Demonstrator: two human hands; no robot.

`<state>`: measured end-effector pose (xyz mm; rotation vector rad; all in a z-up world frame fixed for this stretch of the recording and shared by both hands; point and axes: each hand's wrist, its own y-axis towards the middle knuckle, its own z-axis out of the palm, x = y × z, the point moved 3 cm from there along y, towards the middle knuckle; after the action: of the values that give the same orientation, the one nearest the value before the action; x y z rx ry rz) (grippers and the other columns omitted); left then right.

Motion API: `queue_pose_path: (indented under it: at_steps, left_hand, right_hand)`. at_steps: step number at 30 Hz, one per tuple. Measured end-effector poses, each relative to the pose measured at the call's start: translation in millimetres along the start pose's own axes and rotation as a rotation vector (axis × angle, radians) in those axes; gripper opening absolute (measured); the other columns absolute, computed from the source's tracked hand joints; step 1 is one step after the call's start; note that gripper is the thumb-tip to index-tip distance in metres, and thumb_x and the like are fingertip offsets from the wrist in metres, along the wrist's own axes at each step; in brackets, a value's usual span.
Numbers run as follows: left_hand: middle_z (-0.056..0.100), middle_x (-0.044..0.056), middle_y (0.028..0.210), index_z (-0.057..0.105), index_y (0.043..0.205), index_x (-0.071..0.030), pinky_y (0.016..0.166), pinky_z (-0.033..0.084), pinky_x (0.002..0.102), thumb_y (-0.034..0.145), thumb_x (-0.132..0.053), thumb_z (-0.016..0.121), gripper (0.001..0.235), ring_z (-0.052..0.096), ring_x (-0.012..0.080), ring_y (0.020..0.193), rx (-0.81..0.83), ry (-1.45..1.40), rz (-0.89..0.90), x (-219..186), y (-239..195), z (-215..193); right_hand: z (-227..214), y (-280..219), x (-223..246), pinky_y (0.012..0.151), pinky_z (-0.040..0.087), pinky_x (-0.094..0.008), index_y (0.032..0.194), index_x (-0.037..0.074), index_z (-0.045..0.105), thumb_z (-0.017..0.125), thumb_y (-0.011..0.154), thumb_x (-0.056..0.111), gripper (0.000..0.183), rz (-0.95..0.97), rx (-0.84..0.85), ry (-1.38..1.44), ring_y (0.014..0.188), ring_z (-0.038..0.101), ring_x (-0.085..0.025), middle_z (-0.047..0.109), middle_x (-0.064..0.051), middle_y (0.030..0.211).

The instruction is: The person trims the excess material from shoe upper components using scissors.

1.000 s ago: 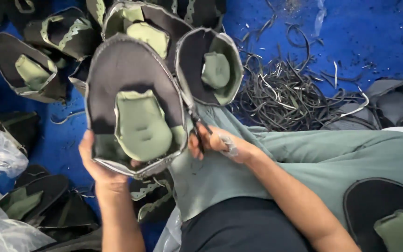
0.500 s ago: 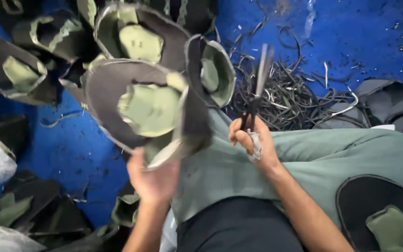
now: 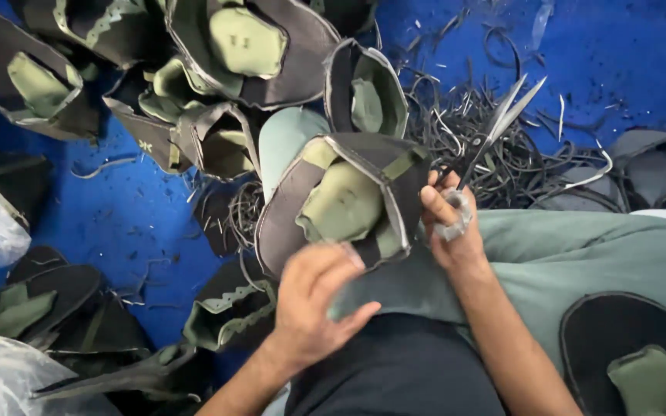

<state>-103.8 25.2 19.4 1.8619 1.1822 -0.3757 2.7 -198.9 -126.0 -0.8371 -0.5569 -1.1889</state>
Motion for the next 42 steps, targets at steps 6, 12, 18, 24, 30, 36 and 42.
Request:
queue_pose_path:
  at_steps: [6,12,18,24,30,36,42]
  left_hand:
    - [0.072,0.020,0.121,0.068,0.120,-0.003,0.100,0.052,0.043,0.077,-0.004,0.070,0.043,0.066,0.0414,0.119,-0.040,0.253,-0.208,46.6,4.1,-14.8]
    - [0.074,0.006,0.101,0.071,0.114,0.001,0.087,0.051,0.027,0.103,-0.021,0.074,0.026,0.064,0.0113,0.092,-0.500,-0.071,-0.626,97.9,-26.5,-58.9]
    - [0.072,0.003,0.106,0.069,0.118,0.005,0.090,0.050,0.027,0.104,-0.018,0.076,0.027,0.061,0.0106,0.096,-0.558,-0.111,-0.546,95.5,-19.7,-57.6]
    - [0.075,0.009,0.104,0.070,0.114,0.003,0.085,0.052,0.026,0.103,-0.009,0.074,0.017,0.066,0.0141,0.089,-0.578,0.073,-0.482,47.4,-18.4,-67.9]
    - [0.062,0.020,0.133,0.067,0.126,-0.002,0.100,0.048,0.049,0.074,-0.004,0.076,0.052,0.059,0.0411,0.115,-0.107,0.543,-0.295,27.7,43.3,-49.1]
    - [0.051,0.025,0.141,0.062,0.132,-0.006,0.095,0.042,0.053,0.073,-0.027,0.085,0.067,0.052,0.0449,0.119,0.060,0.509,-0.162,59.1,19.1,32.9]
    - [0.049,0.016,0.139,0.056,0.132,-0.010,0.106,0.051,0.043,0.081,-0.002,0.087,0.059,0.057,0.0349,0.125,-0.276,0.169,-0.291,88.4,-23.6,8.7]
  right_hand:
    - [61.5,-14.5,22.5,0.074,0.048,-0.027,0.107,0.008,0.058,0.080,0.090,0.023,0.032,-0.036,0.202,-0.047,0.083,0.060,-0.013,0.064,-0.003,0.098]
    - [59.1,-54.4,2.8,0.086,0.055,-0.033,0.105,0.006,0.054,0.080,0.093,0.039,0.043,0.110,0.573,-0.439,0.094,0.066,-0.018,0.068,-0.010,0.100]
    - [87.7,-75.1,-15.5,0.088,0.052,-0.028,0.114,0.007,0.056,0.062,0.094,0.065,0.062,0.445,0.939,-0.357,0.095,0.063,-0.012,0.065,-0.002,0.106]
    - [72.5,-54.4,-57.7,0.061,0.052,-0.030,0.089,0.004,0.054,0.069,0.101,0.039,0.041,0.511,0.532,-0.237,0.068,0.064,-0.016,0.060,-0.005,0.076]
    - [51.1,-43.3,-19.0,0.060,0.054,-0.028,0.090,0.006,0.058,0.069,0.094,0.028,0.025,0.189,0.316,-0.437,0.065,0.065,-0.014,0.066,-0.006,0.074]
    - [28.1,-59.6,-0.9,0.064,0.054,-0.029,0.090,0.005,0.054,0.072,0.097,0.027,0.029,0.089,0.407,-0.321,0.073,0.066,-0.016,0.063,-0.007,0.079]
    - [29.3,-69.4,-23.6,0.062,0.053,-0.028,0.087,0.005,0.057,0.077,0.092,0.035,0.037,0.397,0.566,-0.410,0.067,0.065,-0.015,0.063,-0.006,0.074]
